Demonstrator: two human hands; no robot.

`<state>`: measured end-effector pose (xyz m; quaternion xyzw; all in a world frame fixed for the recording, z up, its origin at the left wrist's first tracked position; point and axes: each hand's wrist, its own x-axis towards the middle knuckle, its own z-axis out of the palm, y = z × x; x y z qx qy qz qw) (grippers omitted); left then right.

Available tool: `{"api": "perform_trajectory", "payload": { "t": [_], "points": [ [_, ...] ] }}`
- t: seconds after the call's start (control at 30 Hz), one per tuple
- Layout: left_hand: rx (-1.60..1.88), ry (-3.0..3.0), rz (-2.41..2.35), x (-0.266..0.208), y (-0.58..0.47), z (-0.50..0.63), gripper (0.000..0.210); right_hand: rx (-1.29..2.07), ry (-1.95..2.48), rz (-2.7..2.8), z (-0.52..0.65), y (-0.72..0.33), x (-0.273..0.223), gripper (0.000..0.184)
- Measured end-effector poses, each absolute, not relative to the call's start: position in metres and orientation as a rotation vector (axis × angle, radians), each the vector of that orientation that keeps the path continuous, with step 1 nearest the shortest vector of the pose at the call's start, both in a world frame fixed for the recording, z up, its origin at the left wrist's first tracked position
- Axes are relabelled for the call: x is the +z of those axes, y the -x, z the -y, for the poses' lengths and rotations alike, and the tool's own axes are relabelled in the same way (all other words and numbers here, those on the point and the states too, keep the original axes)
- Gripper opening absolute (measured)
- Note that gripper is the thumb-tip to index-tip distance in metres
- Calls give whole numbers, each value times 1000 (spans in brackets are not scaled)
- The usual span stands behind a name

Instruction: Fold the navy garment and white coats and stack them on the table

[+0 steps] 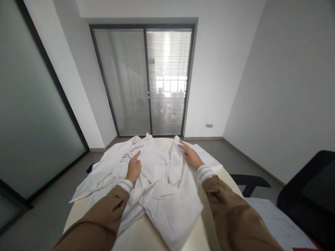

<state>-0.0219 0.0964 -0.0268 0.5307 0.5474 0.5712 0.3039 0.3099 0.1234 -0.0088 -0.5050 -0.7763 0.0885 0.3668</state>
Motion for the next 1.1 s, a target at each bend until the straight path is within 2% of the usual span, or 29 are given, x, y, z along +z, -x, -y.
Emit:
{"api": "perform_trajectory", "payload": {
  "t": [0.1, 0.23, 0.37, 0.4, 0.47, 0.53, 0.6, 0.7, 0.77, 0.87, 0.97, 1.1],
  "points": [
    [1376, -1353, -1499, -33, 21, -96, 66, 157, 1470, 1906, -132, -321, -1, 60],
    [1265, -1325, -1539, -30, 25, -91, 81, 86, 1757, 1834, -124, -339, -16, 44],
    [1078, -1252, -1499, -14, 34, -79, 98, 85, 1896, 1810, -91, -340, -24, 20],
    [996, -1246, -1484, -10, 37, -75, 103, 105, 1905, 1814, -79, -338, -23, 18],
    [825, -1252, -1415, -5, 46, -67, 108, 201, 1864, 1878, -51, -332, -19, 30],
    [704, -1291, -1291, -4, 54, -60, 102, 294, 1808, 1935, -22, -327, -17, 43],
    [626, -1386, -1191, -3, 60, -54, 85, 371, 1607, 2081, 5, -327, -19, 39],
    [586, -1569, -1162, 2, 61, -51, 63, 433, 1378, 2270, 28, -333, -29, 53],
    [664, -1642, -1189, 8, 59, -55, 53, 448, 1393, 2293, 32, -338, -35, 48],
    [1079, -1579, -1322, 14, 59, -68, 37, 489, 1437, 2272, 27, -345, -34, 37],
    [1386, -1252, -1430, 14, 67, -80, 39, 430, 1467, 2146, 16, -349, -22, 37],
    [1223, -1040, -1416, 6, 80, -78, 68, -16, 1432, 1982, 12, -340, -10, 36]
  ]
}}
